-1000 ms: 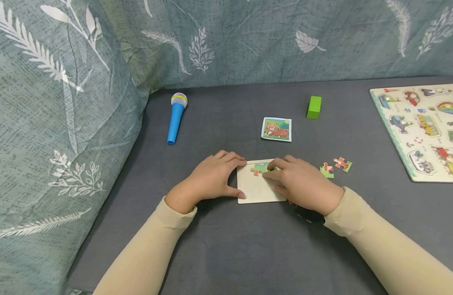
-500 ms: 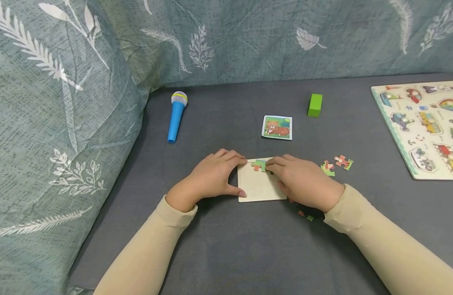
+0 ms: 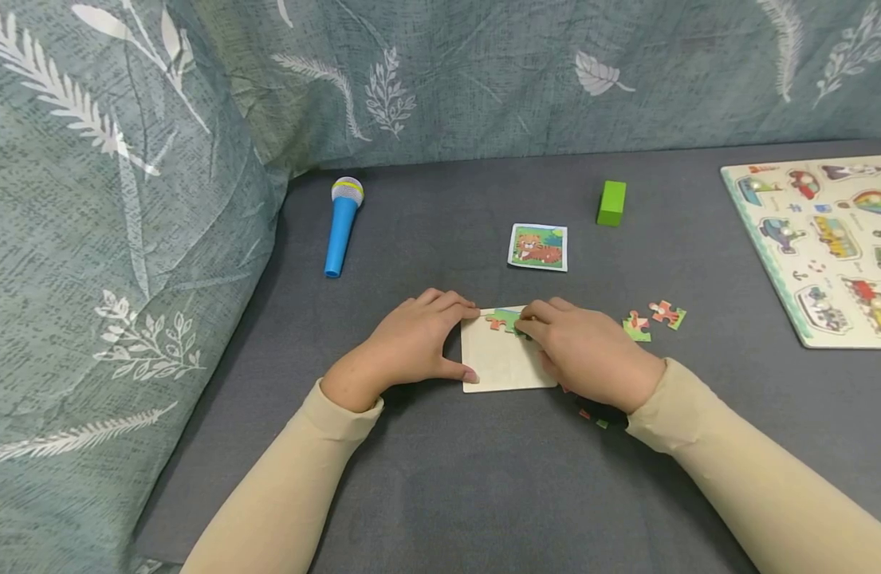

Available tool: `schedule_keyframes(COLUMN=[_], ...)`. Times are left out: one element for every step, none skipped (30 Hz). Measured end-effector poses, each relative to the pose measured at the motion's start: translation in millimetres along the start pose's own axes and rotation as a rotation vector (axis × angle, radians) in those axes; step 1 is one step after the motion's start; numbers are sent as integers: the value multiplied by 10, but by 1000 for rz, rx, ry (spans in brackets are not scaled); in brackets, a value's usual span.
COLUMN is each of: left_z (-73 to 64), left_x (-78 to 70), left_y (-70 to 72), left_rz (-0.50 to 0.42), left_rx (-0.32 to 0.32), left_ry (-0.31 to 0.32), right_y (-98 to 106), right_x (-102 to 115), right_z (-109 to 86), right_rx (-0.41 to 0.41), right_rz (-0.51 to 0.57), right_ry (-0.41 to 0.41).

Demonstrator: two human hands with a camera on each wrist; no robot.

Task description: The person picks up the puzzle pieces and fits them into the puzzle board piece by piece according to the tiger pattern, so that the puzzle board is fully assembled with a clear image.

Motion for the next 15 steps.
schedule_keyframes(left_z=[-2, -3, -4, -4, -4, -4, -2, 0, 1, 3, 3, 4, 5, 5, 5], left_x=[-1, -1, -1, 0, 0, 2, 4, 5, 6, 7, 8, 8, 8, 7, 8], left_y=[1, 2, 2, 1, 1, -1, -2, -3, -5, -6, -7, -9, -11, -13, -14], left_rz=[-1, 0, 0, -1, -1, -2, -1, 0, 0, 0, 2, 3, 4, 4, 3], left_rx=[1, 2, 3, 5, 5, 6, 6, 6, 6, 6, 5, 5, 6, 7, 9], left_ry=[0, 0, 0, 1, 1, 2, 3, 3, 4, 4, 4, 4, 4, 3, 4], right_y=[-1, -1, -4, -2, 1, 1, 6, 11, 17, 25, 27, 32, 35, 36, 35], right_x=[4, 7, 7, 11, 14, 14, 13, 10, 5, -2, -17, -26, -35, -43, -51], right_z=[0, -1, -2, -2, -2, -3, -3, -4, -4, -5, -7, -8, -9, -10, -11], right_rx=[-5, -8, -8, -11, -11, -11, -9, -6, -4, -1, 5, 10, 16, 22, 28], right_rz=[-1, -1, 0, 2, 3, 1, 1, 0, 0, 4, 7, 11, 17, 20, 26], right_ry=[3, 4, 2, 2, 1, 1, -1, -6, -11, -18, -29, -36, -41, -43, -43])
Point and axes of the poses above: each hand's wrist, its own z-axis towards the middle knuckle, its own y-axis out of the back of the hand, x = y × z, the point moved 6 cm from there along z, towards the middle knuckle, and after that the axes turned 11 degrees about z, right-handed, at the moved point
